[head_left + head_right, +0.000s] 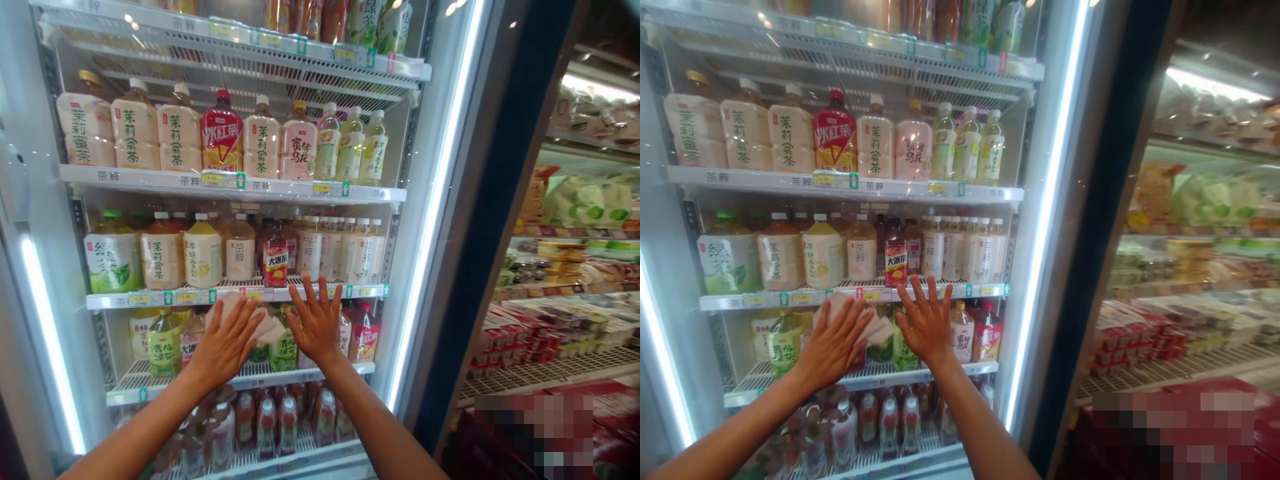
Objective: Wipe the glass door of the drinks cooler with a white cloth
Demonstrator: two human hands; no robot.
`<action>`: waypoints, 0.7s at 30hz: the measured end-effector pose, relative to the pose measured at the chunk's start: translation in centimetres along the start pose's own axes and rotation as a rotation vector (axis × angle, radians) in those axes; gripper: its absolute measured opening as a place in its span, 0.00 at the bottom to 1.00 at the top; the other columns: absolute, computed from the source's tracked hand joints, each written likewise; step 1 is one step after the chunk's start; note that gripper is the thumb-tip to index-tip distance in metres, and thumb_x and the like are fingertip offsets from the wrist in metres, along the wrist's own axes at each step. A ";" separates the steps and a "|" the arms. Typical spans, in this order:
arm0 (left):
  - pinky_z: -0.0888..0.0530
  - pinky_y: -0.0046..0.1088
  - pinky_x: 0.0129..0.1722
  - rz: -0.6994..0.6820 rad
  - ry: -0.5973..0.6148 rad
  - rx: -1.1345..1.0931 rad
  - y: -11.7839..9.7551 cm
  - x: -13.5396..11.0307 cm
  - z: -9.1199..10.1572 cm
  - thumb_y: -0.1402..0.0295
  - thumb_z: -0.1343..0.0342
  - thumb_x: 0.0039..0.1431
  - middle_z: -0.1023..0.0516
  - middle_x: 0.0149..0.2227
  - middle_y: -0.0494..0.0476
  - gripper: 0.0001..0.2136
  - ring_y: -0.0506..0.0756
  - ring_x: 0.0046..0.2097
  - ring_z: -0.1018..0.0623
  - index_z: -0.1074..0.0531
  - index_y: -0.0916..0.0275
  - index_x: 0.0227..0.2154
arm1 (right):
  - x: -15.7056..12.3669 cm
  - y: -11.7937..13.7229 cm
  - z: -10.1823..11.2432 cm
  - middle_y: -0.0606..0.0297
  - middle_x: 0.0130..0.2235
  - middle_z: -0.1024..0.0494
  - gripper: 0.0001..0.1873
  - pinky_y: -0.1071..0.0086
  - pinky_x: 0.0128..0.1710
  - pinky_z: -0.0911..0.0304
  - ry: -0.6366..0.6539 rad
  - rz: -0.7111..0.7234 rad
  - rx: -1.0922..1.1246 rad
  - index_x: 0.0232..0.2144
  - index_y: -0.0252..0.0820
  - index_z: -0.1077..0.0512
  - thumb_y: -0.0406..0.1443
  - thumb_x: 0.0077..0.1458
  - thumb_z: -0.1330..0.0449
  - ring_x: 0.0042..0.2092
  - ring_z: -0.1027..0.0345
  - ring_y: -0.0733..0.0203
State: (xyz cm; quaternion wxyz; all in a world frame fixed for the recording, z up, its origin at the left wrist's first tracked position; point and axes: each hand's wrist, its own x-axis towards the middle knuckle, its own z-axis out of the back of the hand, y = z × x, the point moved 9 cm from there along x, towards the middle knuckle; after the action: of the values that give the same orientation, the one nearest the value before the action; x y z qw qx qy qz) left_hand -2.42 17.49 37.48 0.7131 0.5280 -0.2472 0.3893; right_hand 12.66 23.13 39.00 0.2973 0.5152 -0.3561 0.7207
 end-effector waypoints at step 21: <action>0.62 0.52 0.74 0.101 -0.004 0.009 6.4 2.8 1.8 0.58 0.52 0.68 0.63 0.75 0.64 0.35 0.64 0.75 0.61 0.58 0.62 0.72 | -0.1 0.0 0.1 0.68 0.75 0.62 0.39 0.35 0.72 0.73 -0.017 -0.006 -0.014 0.73 0.53 0.58 0.41 0.66 0.46 0.76 0.71 0.45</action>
State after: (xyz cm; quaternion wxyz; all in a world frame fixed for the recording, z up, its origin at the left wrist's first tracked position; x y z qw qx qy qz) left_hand -5.88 17.50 43.80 0.6899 0.5187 -0.2730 0.4248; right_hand 12.74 22.98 38.90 0.2998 0.5204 -0.3621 0.7129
